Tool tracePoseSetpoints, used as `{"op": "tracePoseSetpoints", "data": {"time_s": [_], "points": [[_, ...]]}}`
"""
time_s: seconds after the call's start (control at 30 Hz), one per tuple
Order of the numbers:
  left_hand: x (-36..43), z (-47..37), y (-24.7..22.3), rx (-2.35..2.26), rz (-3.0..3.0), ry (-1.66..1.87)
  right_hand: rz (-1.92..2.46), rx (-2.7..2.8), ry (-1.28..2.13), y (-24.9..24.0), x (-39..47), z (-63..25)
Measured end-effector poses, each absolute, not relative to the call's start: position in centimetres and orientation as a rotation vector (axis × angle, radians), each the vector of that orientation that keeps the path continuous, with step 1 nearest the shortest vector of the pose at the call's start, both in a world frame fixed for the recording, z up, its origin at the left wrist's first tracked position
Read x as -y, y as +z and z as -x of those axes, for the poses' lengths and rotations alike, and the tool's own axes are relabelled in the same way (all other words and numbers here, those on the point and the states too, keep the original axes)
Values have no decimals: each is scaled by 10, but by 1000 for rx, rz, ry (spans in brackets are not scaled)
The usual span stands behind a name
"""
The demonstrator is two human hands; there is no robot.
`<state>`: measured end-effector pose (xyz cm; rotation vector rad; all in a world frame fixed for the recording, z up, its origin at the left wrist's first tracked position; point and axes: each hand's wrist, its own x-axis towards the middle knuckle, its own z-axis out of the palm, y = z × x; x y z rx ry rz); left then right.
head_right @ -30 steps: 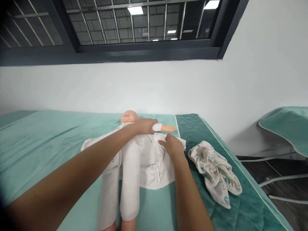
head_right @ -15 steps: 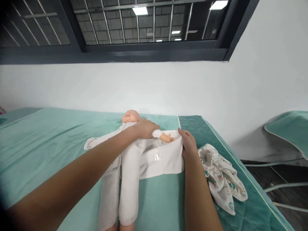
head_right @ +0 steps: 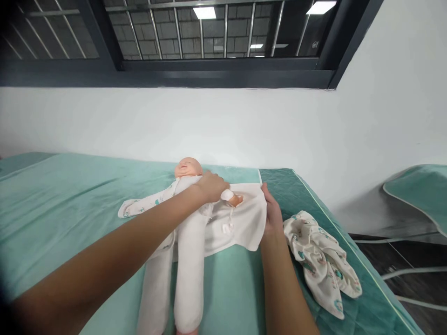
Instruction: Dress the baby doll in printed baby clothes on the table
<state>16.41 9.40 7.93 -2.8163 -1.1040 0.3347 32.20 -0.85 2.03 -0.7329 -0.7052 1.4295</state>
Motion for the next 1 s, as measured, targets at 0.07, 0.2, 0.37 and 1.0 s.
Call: {"op": "tracePoseSetpoints", "data": {"time_s": [0.07, 0.2, 0.37, 1.0], "points": [[-93, -168, 76, 1173, 2857, 301, 658, 658, 1437, 21, 9, -307], [-99, -165, 75, 1286, 2923, 261, 613, 726, 1352, 17, 10, -282], [-115, -136, 89, 1261, 3166, 119, 533, 969, 1400, 20, 17, -258], [-61, -33, 82, 1366, 2743, -883, 674, 1310, 1104, 20, 20, -257]]}}
